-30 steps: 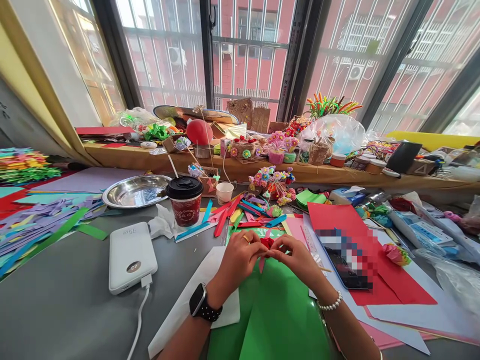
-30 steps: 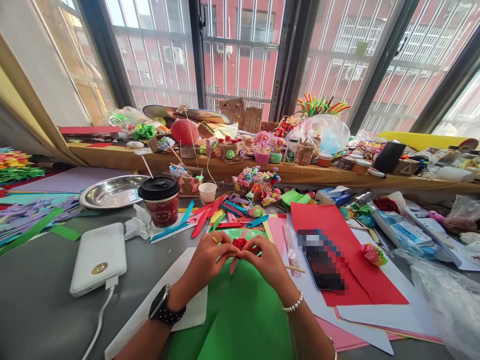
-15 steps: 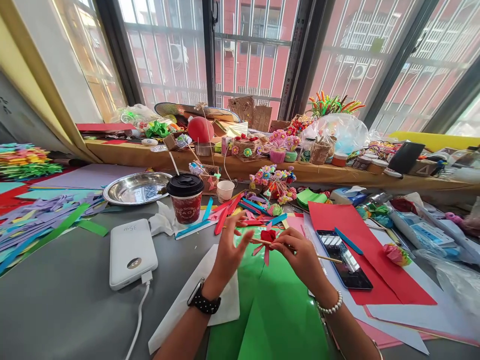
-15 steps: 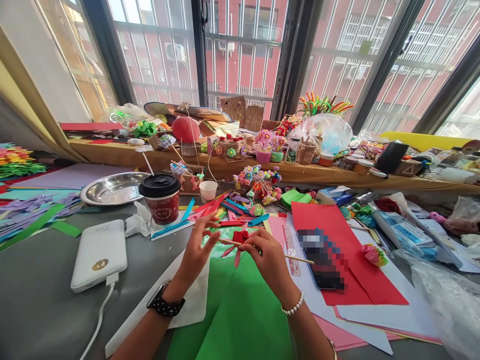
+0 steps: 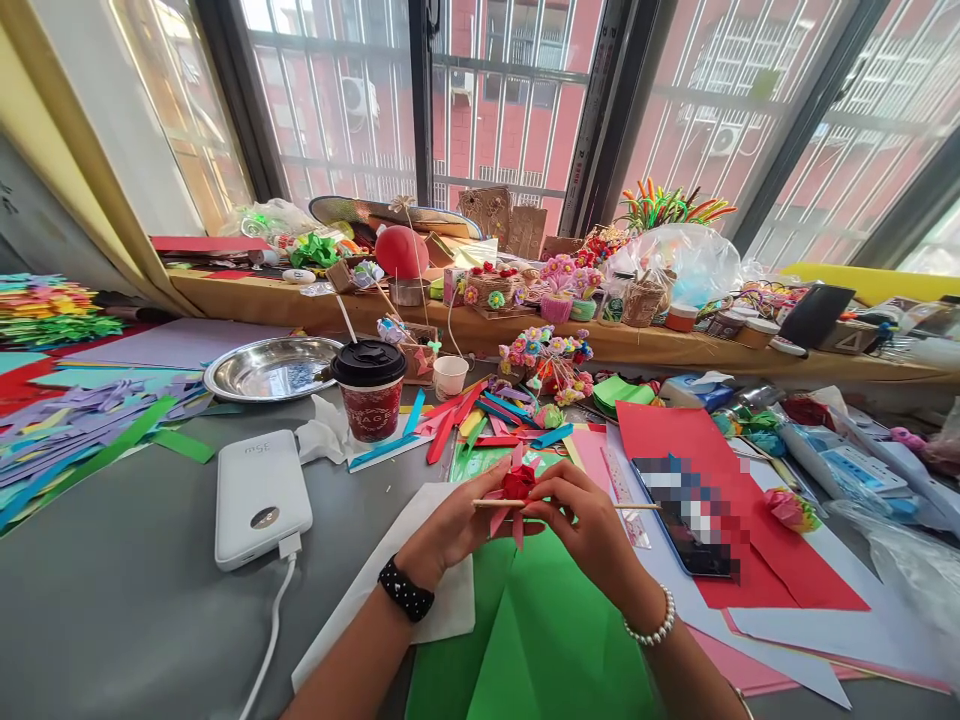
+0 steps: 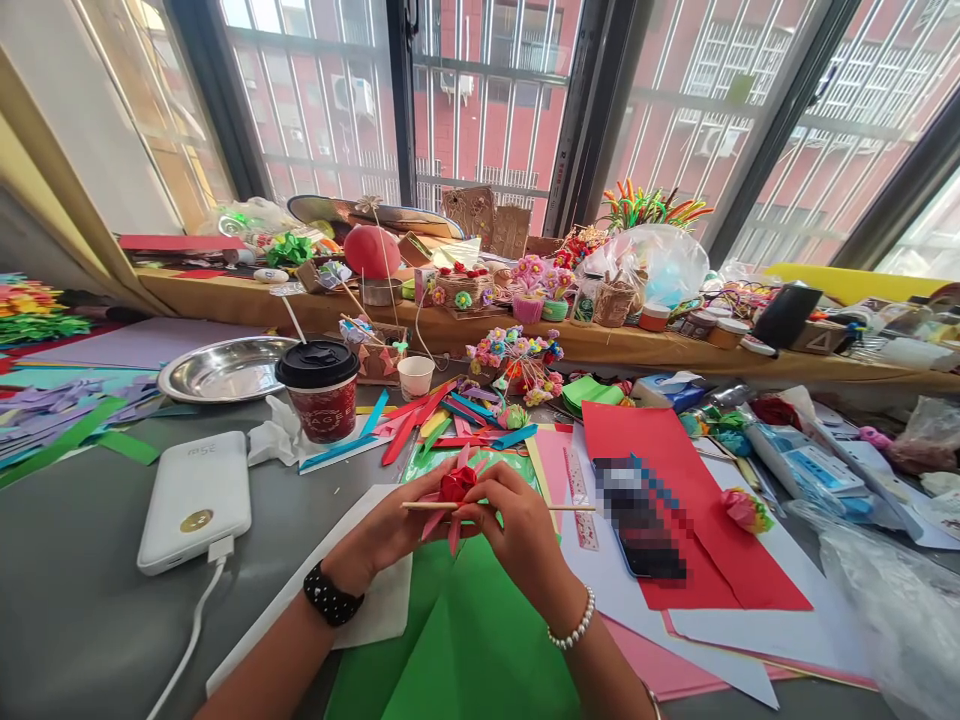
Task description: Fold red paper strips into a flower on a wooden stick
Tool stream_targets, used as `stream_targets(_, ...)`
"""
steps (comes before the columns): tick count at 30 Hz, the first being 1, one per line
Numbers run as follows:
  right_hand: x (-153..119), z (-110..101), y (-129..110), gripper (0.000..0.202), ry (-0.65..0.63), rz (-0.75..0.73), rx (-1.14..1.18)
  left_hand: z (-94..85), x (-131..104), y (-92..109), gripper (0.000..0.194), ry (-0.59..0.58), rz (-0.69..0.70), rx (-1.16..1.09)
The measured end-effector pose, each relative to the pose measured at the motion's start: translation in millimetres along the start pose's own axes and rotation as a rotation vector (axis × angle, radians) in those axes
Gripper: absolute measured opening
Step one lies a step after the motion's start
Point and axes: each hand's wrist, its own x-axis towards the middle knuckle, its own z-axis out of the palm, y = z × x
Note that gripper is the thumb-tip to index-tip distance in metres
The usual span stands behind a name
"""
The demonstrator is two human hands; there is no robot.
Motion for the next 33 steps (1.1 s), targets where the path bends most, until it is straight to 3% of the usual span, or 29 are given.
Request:
stream_targets(7, 1.5, 0.7, 0.6, 0.008, 0.02, -0.054, -0.059, 1.1, 0.5, 1.2, 0.017, -0.088, 0.056, -0.03)
stream_targets(12, 0.9, -0.1, 0.7, 0.007, 0.008, -0.09, -0.059, 1.7, -1.6, 2.3, 0.021, -0.139, 0.021, 0.028)
stream_targets(33, -1.1, 2.8, 2.2, 0.01, -0.077, -0.09, -0.115, 0.5, -4.3, 4.6, 0.048, -0.038, 0.027, 0.079)
